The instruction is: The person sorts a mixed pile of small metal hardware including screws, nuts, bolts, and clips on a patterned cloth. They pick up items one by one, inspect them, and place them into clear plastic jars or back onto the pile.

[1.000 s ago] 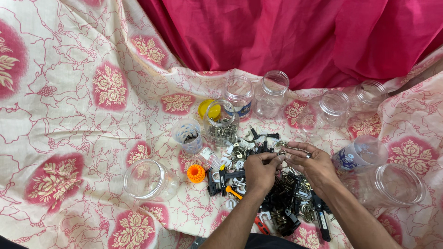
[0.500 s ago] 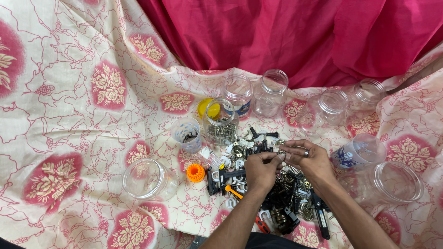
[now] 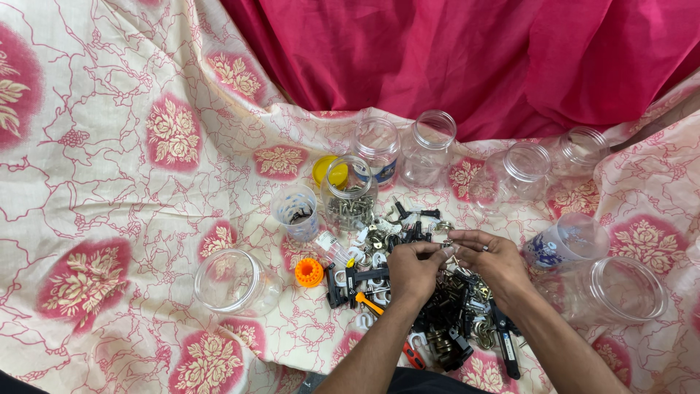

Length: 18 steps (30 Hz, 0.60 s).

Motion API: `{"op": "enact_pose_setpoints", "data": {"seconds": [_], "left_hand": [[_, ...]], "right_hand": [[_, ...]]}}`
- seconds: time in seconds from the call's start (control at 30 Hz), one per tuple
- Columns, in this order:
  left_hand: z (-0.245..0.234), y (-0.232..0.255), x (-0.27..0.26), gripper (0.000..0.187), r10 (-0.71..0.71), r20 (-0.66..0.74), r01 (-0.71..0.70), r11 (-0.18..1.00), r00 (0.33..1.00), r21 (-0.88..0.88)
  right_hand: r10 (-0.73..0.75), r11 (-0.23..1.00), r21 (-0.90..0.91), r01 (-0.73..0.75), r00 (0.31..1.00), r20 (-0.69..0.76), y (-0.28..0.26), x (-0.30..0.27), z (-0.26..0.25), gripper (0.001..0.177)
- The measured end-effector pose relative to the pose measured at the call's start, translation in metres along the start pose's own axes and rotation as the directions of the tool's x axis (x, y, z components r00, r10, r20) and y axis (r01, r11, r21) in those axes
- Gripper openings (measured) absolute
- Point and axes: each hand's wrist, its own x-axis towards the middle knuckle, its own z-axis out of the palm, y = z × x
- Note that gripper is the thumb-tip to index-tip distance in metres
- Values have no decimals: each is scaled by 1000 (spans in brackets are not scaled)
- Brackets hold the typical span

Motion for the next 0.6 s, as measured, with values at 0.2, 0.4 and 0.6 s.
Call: {"op": "enact_pose_setpoints", "data": {"seconds": [0.2, 0.4, 0.6], "left_hand": [[-3, 5, -2, 26, 16, -40, -14, 998, 999, 62], [-7, 7, -4, 27, 52, -104, -51, 999, 993, 17], [-10, 11, -7, 19, 90, -108, -85, 995, 990, 49]], "right_hand": [[9, 997, 79, -13, 999, 54, -9, -8, 7, 32], [26, 997, 75, -33, 994, 103, -18, -17, 12, 33], [15, 984, 172, -35, 993, 118, -15, -17, 12, 33]]}}
